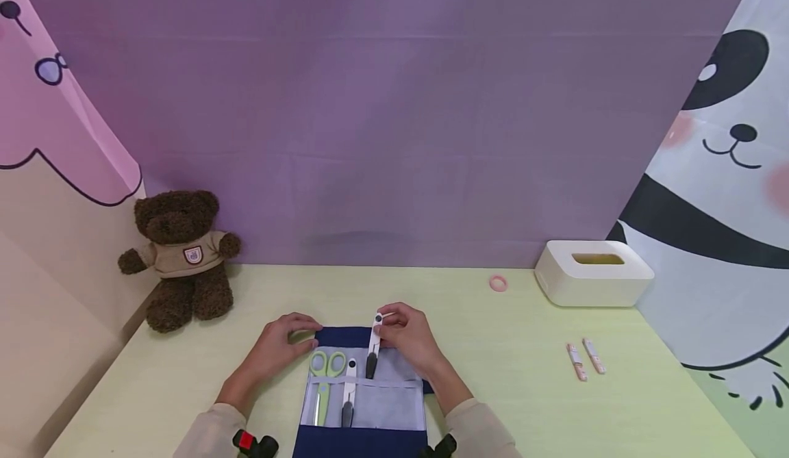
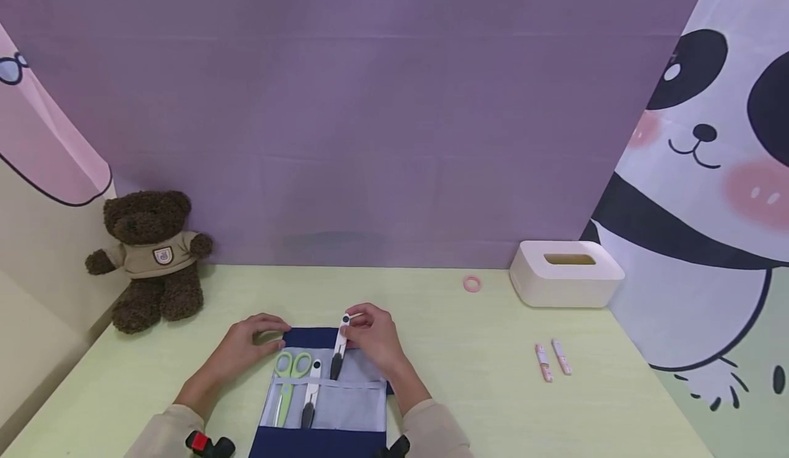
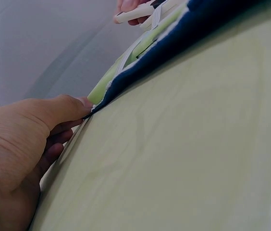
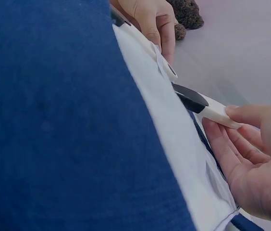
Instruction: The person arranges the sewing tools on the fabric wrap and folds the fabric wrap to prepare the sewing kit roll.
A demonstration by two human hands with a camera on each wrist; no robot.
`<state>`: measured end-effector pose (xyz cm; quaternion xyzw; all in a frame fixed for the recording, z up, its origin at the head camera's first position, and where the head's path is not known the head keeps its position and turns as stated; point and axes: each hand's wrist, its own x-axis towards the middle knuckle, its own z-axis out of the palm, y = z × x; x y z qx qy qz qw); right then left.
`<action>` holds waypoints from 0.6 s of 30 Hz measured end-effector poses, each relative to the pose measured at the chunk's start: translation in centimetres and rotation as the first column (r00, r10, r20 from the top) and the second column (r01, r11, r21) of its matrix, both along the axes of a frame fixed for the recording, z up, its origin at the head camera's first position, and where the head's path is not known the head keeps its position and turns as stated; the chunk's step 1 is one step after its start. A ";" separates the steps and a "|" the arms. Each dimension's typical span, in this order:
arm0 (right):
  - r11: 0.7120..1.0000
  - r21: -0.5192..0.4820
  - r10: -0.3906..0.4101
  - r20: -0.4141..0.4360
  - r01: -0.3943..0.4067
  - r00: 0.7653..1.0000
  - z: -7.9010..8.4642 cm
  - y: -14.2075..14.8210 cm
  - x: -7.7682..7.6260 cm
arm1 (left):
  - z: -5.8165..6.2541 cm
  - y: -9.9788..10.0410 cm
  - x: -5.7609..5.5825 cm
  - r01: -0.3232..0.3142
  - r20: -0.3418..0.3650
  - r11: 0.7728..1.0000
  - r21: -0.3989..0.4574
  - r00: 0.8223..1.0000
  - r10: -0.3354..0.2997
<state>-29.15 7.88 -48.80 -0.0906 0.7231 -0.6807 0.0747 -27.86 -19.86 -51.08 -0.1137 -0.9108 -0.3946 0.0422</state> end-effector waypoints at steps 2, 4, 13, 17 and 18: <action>1.000 0.009 0.023 0.007 -0.023 1.000 -0.1 0.0 0.0 | 0.0 0.0 0.0 0.001 -0.001 1.000 0.004 1.000 -0.001; 0.999 0.023 0.046 0.019 -0.047 0.999 -0.1 0.0 0.1 | 0.0 0.0 0.0 0.002 -0.002 1.000 0.003 1.000 -0.002; 0.987 0.094 0.133 0.005 -0.133 0.991 0.1 0.5 0.6 | 0.1 0.0 0.2 -0.004 0.004 1.000 0.017 1.000 0.004; 0.974 0.132 0.184 -0.005 -0.182 0.983 0.3 1.0 0.8 | 0.1 0.0 0.2 -0.002 -0.002 1.000 0.015 1.000 0.002; 0.971 0.144 0.193 -0.008 -0.190 0.981 0.3 1.1 0.8 | 0.1 0.0 0.1 0.001 -0.007 1.000 0.010 1.000 0.000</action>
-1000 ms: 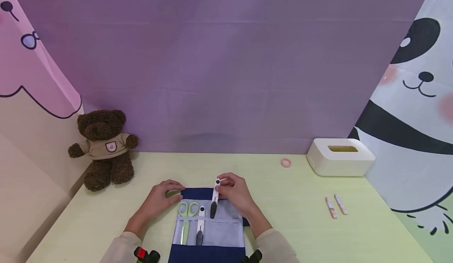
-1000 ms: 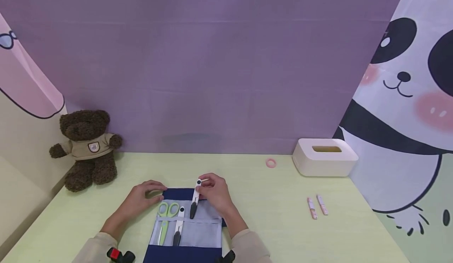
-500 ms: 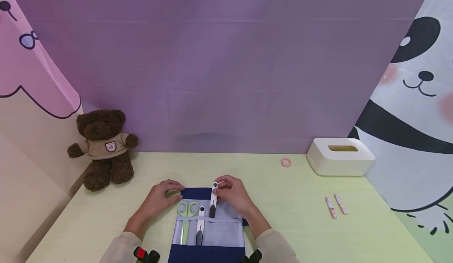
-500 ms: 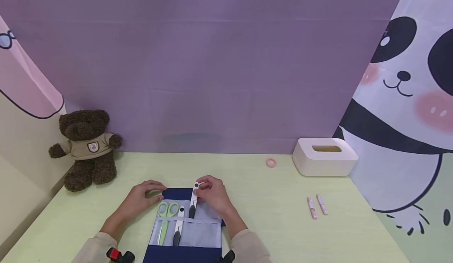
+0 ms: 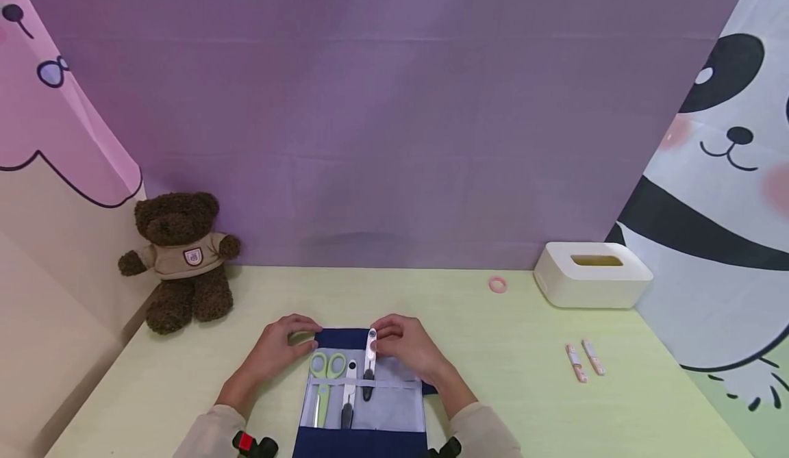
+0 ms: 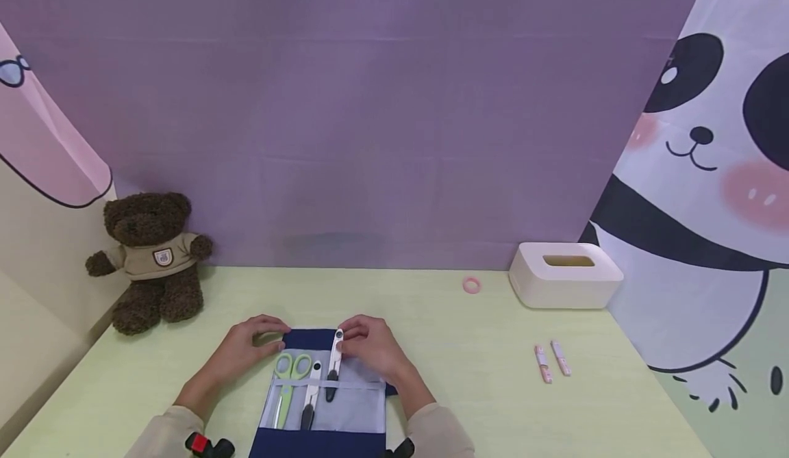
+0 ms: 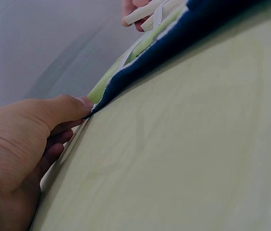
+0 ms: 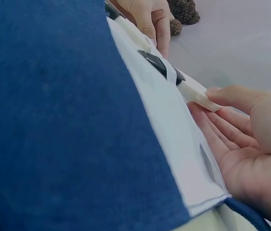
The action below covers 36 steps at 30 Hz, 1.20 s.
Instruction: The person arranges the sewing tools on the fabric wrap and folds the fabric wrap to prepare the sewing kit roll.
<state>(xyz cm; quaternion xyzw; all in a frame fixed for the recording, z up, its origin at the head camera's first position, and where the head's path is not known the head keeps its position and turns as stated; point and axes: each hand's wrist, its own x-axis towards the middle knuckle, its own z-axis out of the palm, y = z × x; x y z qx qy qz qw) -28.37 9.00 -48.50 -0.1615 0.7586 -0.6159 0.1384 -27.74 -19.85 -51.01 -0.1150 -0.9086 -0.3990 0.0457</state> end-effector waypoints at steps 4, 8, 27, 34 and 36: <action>0.999 0.046 0.023 -0.037 -0.022 0.999 -0.1 0.2 0.0 | -0.1 0.0 -0.1 0.004 -0.006 1.000 -0.005 1.000 -0.004; 0.993 0.114 0.036 -0.094 -0.025 0.995 -0.3 0.4 0.0 | -0.2 0.0 -0.1 0.004 -0.006 1.000 0.002 1.000 -0.004; 0.968 0.184 0.192 -0.092 -0.172 0.977 -0.3 1.5 -0.1 | -0.5 -0.1 -0.3 0.005 -0.010 1.000 -0.010 1.000 -0.005; 0.953 0.213 0.247 -0.139 -0.214 0.959 -0.6 1.7 -0.1 | -0.5 -0.2 -0.3 0.000 -0.009 1.000 -0.012 1.000 0.000; 0.951 0.211 0.261 -0.154 -0.227 0.953 -0.7 1.7 -0.2 | -0.5 -0.2 -0.3 -0.001 -0.009 1.000 -0.015 1.000 0.001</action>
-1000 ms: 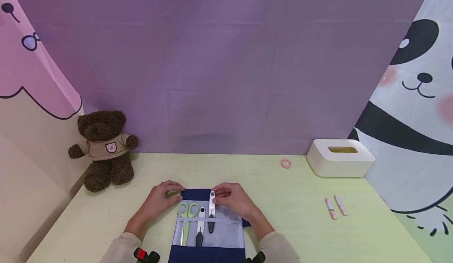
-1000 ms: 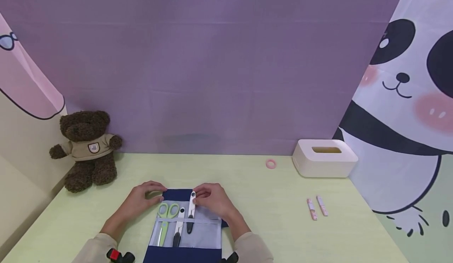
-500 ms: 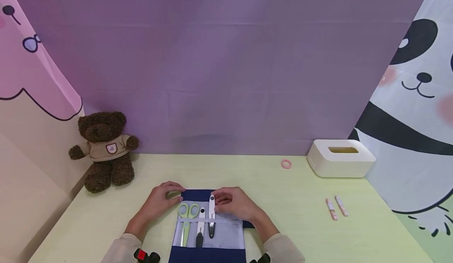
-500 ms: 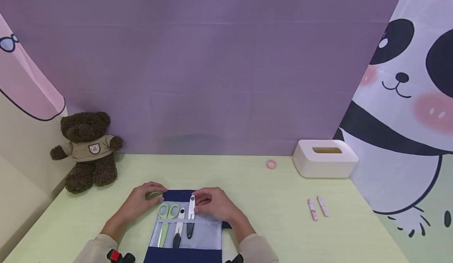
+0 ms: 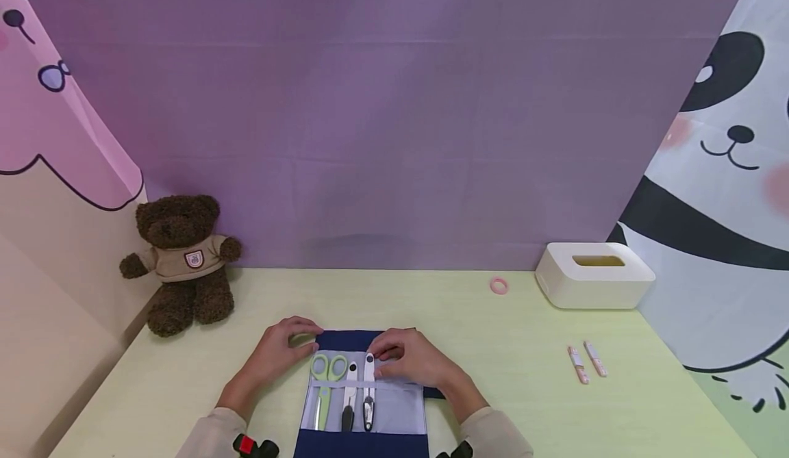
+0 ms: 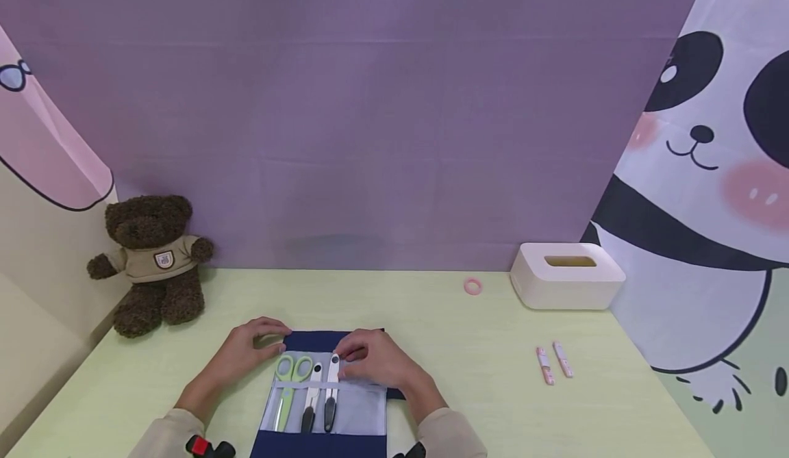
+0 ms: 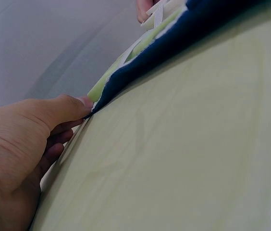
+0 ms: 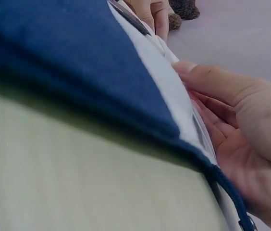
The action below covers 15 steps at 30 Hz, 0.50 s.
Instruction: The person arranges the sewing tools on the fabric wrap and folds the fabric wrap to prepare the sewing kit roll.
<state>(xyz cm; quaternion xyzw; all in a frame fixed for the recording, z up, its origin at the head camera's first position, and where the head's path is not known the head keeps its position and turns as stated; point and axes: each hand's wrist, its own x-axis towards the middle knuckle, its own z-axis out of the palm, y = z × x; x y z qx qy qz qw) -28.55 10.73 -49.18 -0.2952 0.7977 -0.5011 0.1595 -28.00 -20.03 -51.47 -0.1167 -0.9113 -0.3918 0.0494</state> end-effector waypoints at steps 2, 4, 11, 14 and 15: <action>1.000 -0.009 0.017 -0.013 -0.017 1.000 -0.1 0.0 0.0 | 0.0 0.0 0.0 0.001 -0.002 1.000 0.000 1.000 -0.001; 0.999 -0.014 0.029 -0.026 -0.029 0.999 -0.1 0.0 0.0 | 0.0 0.1 0.0 0.001 -0.004 1.000 -0.001 1.000 -0.001; 0.999 0.007 0.037 -0.059 -0.036 0.998 -0.3 0.0 0.0 | 0.1 0.0 0.1 0.001 -0.005 1.000 0.000 1.000 -0.001; 0.999 0.019 0.030 -0.062 -0.029 0.998 -0.4 0.0 0.1 | 0.0 0.0 0.0 0.003 -0.003 1.000 0.004 1.000 -0.003; 0.999 0.018 0.029 -0.062 -0.028 0.998 -0.4 0.0 0.0 | 0.0 0.0 0.0 0.004 -0.003 1.000 0.004 1.000 -0.004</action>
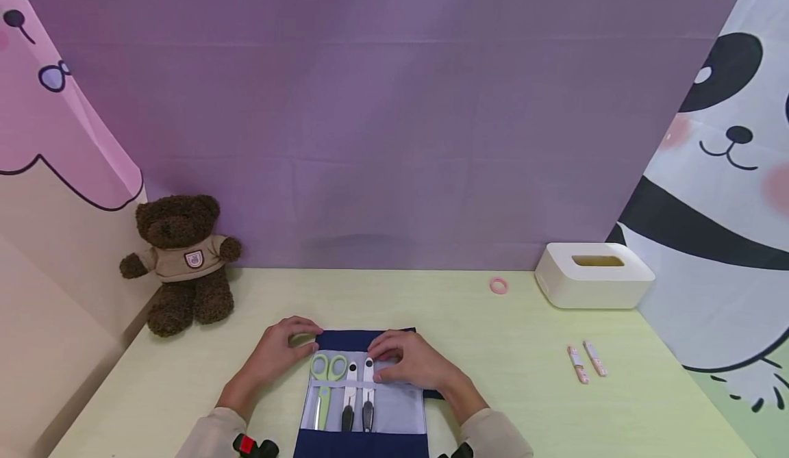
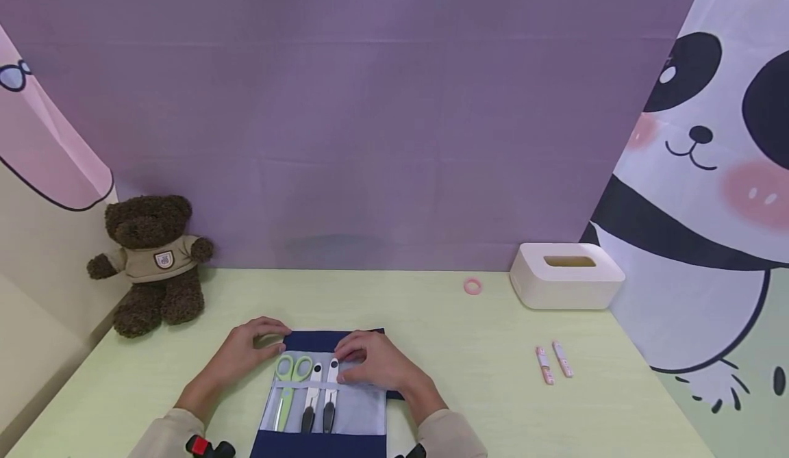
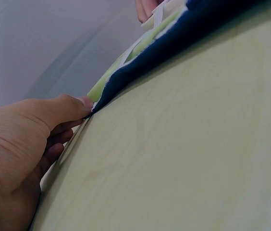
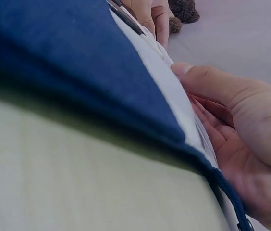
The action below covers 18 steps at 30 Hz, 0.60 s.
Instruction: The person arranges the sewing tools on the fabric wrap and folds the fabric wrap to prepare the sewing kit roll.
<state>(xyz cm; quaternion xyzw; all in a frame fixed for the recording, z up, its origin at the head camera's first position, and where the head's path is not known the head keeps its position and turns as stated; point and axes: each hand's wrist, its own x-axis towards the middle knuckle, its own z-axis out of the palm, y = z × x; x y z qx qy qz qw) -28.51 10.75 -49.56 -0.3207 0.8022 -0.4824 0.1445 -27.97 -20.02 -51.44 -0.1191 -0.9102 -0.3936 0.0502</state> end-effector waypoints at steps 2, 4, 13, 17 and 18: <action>1.000 -0.002 0.000 0.001 0.000 1.000 0.0 0.0 0.0 | 0.0 0.0 0.0 0.001 0.004 1.000 0.001 1.000 -0.001; 1.000 -0.002 -0.002 0.004 0.002 1.000 0.1 0.0 0.0 | 0.0 0.0 0.0 0.002 0.006 1.000 0.003 1.000 -0.002; 1.000 0.007 -0.004 -0.011 0.004 1.000 0.1 0.0 0.0 | 0.1 0.0 0.0 0.004 0.015 1.000 0.004 1.000 -0.004; 1.000 0.013 -0.007 -0.020 0.007 1.000 0.0 0.0 0.0 | 0.3 -0.1 0.1 0.011 0.008 1.000 0.007 1.000 -0.011; 1.000 0.012 -0.007 -0.021 0.007 1.000 0.0 0.0 0.0 | 0.3 -0.1 0.1 0.012 0.009 1.000 0.010 1.000 -0.012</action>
